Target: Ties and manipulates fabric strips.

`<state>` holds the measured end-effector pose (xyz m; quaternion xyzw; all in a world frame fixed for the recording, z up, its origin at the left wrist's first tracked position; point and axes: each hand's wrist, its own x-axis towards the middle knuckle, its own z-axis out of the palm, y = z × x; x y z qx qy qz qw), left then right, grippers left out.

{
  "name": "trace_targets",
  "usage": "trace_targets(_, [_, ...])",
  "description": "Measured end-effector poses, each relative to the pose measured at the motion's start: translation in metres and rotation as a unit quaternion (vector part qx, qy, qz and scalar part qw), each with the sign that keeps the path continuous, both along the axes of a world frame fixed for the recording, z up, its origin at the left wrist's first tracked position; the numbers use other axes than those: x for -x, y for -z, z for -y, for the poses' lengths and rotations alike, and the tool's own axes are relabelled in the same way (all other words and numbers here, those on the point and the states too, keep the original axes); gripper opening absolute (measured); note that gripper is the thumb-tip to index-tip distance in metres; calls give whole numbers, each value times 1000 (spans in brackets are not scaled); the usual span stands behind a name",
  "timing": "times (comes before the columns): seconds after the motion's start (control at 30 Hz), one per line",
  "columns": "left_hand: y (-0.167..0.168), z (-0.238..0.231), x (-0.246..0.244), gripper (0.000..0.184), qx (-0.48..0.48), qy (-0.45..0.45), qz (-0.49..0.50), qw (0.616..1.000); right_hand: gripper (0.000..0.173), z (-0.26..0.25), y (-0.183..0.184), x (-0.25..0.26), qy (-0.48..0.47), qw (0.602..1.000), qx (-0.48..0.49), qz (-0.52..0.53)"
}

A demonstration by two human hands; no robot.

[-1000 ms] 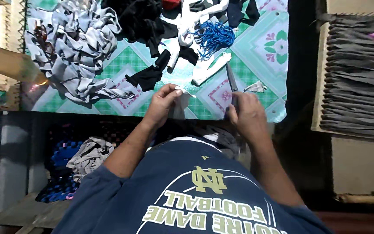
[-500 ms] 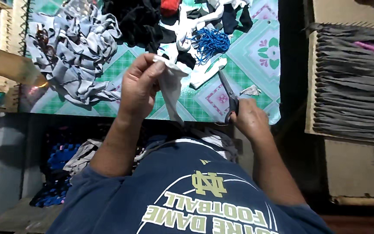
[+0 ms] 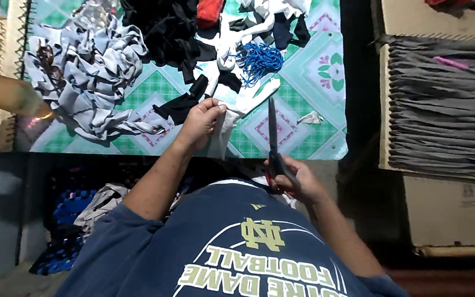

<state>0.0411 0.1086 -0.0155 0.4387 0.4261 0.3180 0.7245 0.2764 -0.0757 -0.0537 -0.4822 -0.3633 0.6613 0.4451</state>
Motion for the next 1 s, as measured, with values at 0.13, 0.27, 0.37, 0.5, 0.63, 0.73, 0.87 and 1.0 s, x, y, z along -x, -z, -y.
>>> trace_targets(0.13, [-4,1,1,12,-1,17,11,1000,45,-3,4,0,-29,995,-38,89])
trace_targets(0.27, [-4,2,4,13,-6,22,25,999,44,-4,4,-14,-36,983,-55,172])
trace_targets(0.37, [-5,3,4,11,-8,29,31,999,46,-3,4,-20,-46,979,-50,193])
trace_targets(0.5, [-8,3,4,10,-12,44,10,999,59,-4,2,-28,-85,973,-58,205])
trace_targets(0.63, [-10,6,5,11,-10,55,3,998,70,-6,0,-37,-119,961,-43,246])
trace_targets(0.73, [-9,7,6,12,-8,67,18,998,69,-8,-1,-39,-127,956,-53,259])
trace_targets(0.87, [-10,9,5,12,-18,88,16,996,67,-12,-9,-37,-127,946,-80,286])
trace_targets(1.0, [-12,11,4,11,-22,107,4,994,62,-16,-13,-36,-125,935,-114,313])
